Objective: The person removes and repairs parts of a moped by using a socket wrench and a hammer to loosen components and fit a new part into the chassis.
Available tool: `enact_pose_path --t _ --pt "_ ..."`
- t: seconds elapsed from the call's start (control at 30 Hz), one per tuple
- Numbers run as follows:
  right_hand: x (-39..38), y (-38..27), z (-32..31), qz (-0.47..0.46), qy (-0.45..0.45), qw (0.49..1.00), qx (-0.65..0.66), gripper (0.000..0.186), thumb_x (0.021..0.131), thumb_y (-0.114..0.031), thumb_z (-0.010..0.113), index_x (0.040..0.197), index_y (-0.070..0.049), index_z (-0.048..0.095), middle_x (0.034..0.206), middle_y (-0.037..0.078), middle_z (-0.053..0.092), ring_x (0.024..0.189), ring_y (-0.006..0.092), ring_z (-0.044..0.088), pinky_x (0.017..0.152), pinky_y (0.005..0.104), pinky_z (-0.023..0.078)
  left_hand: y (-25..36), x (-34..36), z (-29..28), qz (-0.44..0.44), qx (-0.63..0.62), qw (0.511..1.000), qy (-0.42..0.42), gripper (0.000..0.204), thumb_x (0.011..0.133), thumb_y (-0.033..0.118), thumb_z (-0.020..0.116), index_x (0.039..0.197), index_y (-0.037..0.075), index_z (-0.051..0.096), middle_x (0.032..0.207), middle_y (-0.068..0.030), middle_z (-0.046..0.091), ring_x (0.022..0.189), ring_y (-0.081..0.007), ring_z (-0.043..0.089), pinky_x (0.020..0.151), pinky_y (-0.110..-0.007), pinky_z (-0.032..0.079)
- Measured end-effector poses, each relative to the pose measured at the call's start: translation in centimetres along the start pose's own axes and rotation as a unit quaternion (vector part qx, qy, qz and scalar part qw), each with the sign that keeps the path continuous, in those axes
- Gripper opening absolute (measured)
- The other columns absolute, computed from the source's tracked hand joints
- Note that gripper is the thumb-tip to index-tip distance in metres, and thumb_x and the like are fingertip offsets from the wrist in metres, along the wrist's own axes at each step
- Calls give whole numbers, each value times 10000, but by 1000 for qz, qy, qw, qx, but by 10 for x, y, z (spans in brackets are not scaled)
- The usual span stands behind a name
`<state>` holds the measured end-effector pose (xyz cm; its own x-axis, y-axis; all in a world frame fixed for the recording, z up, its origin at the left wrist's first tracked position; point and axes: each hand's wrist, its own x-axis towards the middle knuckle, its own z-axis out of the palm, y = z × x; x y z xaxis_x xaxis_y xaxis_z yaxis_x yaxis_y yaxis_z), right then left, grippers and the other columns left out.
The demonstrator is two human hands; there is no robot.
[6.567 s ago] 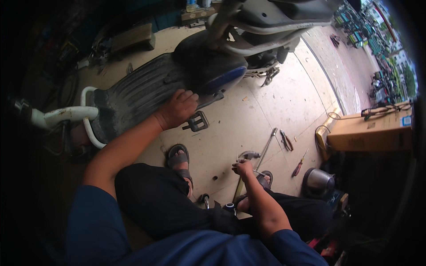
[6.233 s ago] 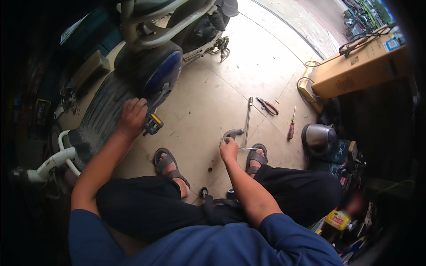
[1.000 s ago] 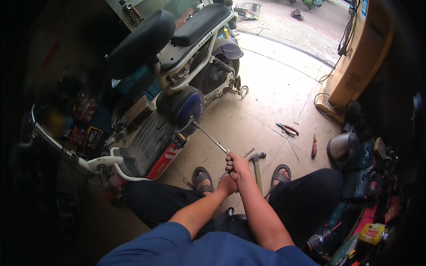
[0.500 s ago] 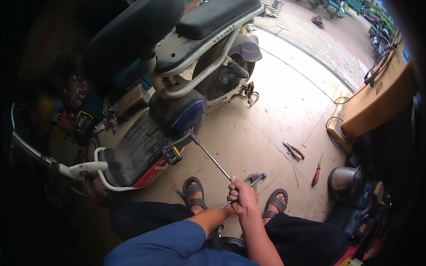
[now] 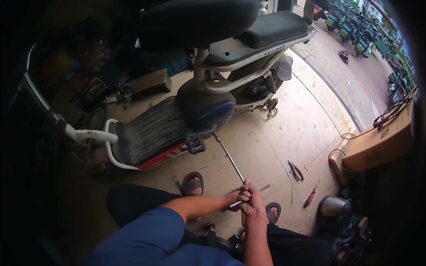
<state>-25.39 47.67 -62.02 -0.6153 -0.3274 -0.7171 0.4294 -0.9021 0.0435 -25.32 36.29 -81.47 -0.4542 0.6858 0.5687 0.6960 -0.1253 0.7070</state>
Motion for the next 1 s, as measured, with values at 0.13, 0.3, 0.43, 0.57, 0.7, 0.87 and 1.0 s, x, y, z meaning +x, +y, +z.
enact_pose_path --t 0.13,0.3,0.43,0.57,0.7,0.87,1.0 --pt "3 -5 0 25 -19 999 41 108 993 -117 611 906 -80 560 680 0 570 433 32 396 371 171 313 34 -1 -65 -253 92 949 -165 459 742 -17 613 1153 181 561 1047 -167 657 966 -405 642 817 -464 525" --pt "6 -2 -1 31 -33 998 49 59 980 -85 606 953 -112 561 695 -1 554 451 32 396 375 174 315 27 -47 -123 -364 152 919 -7 213 736 -33 604 900 84 671 915 -194 688 899 -377 669 742 -434 521" --pt "4 -2 -1 23 -23 999 35 75 996 -123 605 932 -106 569 686 -4 559 447 34 394 374 177 311 23 -60 -173 -487 -1 856 172 158 746 -44 604 841 56 680 868 -82 714 876 -213 675 757 -348 520" --pt "3 2 -3 -2 -21 1000 2 118 1015 -150 583 910 -96 578 673 -4 573 439 34 395 376 178 304 20 -48 -212 -526 -102 819 207 218 661 -53 642 831 61 716 898 -66 716 885 -230 665 772 -342 515" --pt "5 3 2 -11 -5 1000 -24 116 1020 -166 584 919 -110 574 673 -9 570 439 29 392 369 175 296 2 -47 -232 -560 -54 799 213 251 649 -44 621 842 60 743 891 -88 716 875 -240 666 759 -357 502" --pt "4 0 -3 -37 -4 997 -62 86 1014 -177 605 964 -126 557 695 -25 547 457 24 379 375 169 290 -6 -36 -239 -573 -29 755 317 207 698 -23 589 844 47 720 841 -95 709 810 -234 663 723 -355 494" --pt "4 5 -5 -77 14 992 -103 95 1009 -192 620 970 -131 558 697 -32 538 468 19 384 389 167 293 -19 -43 -233 -555 17 754 351 232 736 126 750 940 25 702 923 -109 722 883 -236 678 782 -363 516"
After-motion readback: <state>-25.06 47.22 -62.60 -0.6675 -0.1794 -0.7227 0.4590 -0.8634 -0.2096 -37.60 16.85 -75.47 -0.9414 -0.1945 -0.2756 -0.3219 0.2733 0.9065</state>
